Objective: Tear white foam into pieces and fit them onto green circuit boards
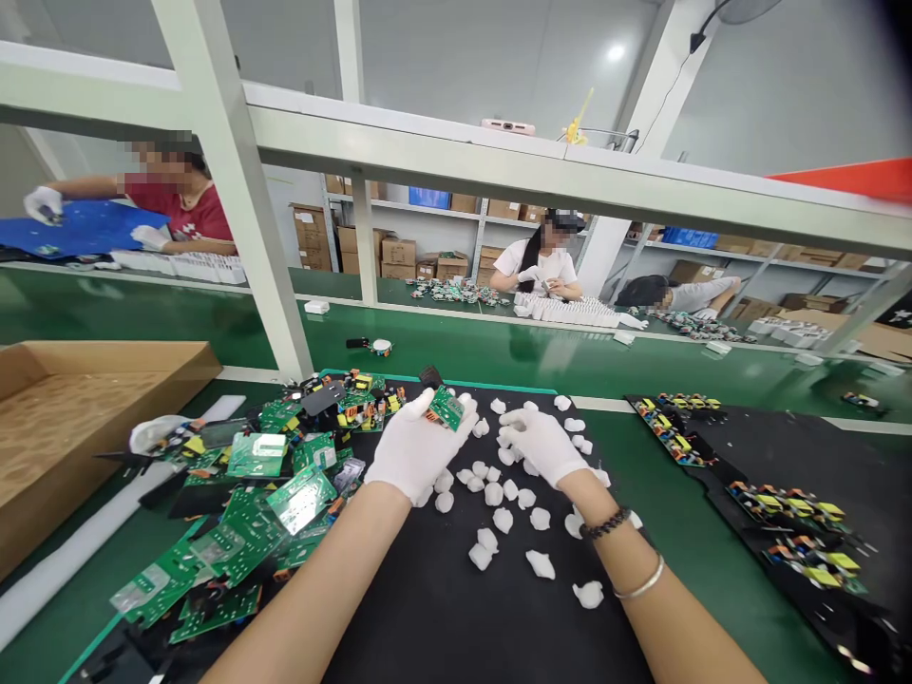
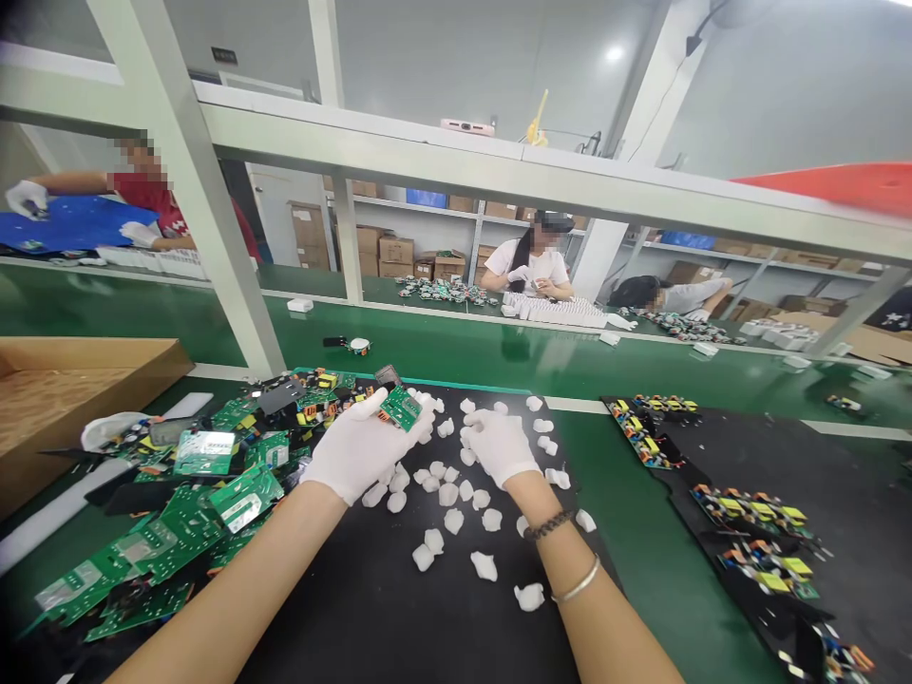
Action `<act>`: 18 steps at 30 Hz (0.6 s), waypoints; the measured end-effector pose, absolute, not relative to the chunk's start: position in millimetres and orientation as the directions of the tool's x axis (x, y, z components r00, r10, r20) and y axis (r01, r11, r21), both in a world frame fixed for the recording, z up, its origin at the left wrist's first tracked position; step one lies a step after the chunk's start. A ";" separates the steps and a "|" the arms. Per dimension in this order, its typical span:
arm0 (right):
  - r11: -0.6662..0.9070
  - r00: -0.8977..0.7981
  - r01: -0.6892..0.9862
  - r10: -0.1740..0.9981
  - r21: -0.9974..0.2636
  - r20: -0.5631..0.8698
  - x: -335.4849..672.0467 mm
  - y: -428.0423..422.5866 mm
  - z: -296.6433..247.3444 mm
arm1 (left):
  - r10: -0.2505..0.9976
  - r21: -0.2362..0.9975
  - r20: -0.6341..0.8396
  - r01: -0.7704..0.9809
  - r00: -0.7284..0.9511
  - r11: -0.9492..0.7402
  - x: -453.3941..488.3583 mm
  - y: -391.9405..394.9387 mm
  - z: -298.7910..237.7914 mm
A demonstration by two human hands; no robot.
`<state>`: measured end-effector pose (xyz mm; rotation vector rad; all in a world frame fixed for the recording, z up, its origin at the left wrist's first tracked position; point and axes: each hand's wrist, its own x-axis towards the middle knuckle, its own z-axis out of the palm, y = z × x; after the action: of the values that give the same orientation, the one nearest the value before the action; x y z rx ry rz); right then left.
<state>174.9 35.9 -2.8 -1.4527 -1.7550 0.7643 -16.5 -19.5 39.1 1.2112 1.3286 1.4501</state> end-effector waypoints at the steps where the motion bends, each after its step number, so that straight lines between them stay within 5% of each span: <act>1: 0.181 -0.087 0.595 0.983 -0.783 0.160 171.5 37.5 -8.3 | 0.978 0.989 0.148 0.042 -0.147 -0.143 -18.2 -19.9 38.6; 5: 0.204 -0.083 0.679 0.976 -0.705 0.202 164.5 38.3 -13.0 | 0.984 0.964 0.108 -0.258 0.141 -0.069 -18.6 -22.2 40.2; 9: 0.327 -0.143 0.624 0.941 -0.710 0.307 164.1 25.8 6.0 | 0.972 0.873 0.000 -0.473 0.235 0.114 -13.3 -21.6 41.7; 18: 0.672 -0.255 0.286 0.741 -0.683 0.622 128.1 -23.7 26.7 | 0.995 0.934 -0.024 -0.353 0.094 0.055 1.9 -21.5 38.8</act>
<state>128.1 -23.7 26.7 -0.8139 -1.8316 0.5386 1.9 -21.5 38.8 0.9521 0.8966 1.2664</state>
